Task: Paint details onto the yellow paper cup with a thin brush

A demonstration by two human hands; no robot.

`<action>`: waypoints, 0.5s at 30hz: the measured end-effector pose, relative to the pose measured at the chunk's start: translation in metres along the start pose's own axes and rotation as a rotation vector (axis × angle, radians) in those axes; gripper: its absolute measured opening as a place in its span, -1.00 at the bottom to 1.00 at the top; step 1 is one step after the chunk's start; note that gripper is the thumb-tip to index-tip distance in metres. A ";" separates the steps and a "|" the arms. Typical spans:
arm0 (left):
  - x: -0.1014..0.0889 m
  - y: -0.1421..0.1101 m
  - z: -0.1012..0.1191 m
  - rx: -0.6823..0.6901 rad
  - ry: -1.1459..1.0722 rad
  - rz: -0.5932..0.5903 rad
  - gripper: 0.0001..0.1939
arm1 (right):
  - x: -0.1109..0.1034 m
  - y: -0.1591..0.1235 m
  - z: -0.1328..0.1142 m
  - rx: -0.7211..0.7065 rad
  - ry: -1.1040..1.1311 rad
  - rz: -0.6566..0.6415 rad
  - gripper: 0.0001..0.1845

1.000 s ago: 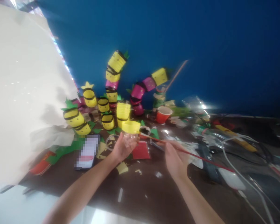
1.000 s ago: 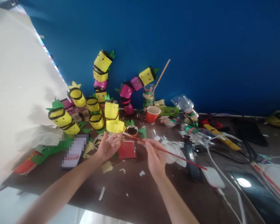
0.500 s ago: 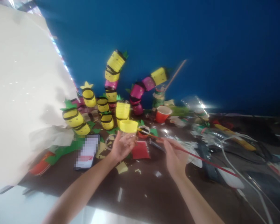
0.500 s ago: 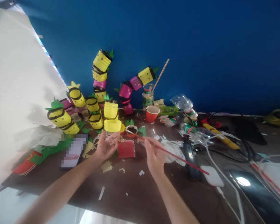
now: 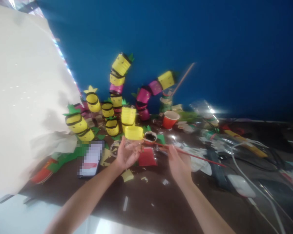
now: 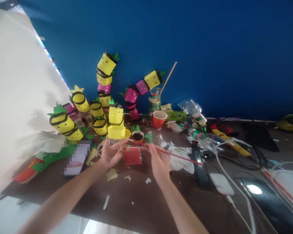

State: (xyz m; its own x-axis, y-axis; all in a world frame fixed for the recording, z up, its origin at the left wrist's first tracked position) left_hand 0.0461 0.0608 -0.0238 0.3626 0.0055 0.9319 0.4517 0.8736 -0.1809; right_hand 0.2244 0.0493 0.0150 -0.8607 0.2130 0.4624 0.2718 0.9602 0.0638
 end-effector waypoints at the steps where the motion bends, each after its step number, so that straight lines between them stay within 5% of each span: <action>1: 0.000 0.000 -0.001 -0.015 0.000 -0.010 -0.20 | -0.001 0.000 0.001 0.003 -0.020 0.012 -0.69; 6: -0.002 0.001 -0.001 -0.022 -0.010 -0.026 -0.29 | -0.006 0.003 0.003 0.016 -0.105 0.041 -0.67; 15: -0.003 0.001 0.000 0.007 -0.042 -0.019 -0.42 | 0.004 -0.001 -0.004 0.031 0.089 -0.054 -0.74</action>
State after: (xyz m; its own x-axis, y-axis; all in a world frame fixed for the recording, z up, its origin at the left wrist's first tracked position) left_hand 0.0458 0.0616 -0.0268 0.3191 0.0089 0.9477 0.4525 0.8771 -0.1607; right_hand 0.2223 0.0487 0.0200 -0.8319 0.1450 0.5357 0.2111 0.9754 0.0637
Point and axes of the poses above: each hand's wrist, its own y-axis towards the middle knuckle, its own x-axis out of the palm, z = x × y, the point moved 8 cm from there along y, towards the middle knuckle
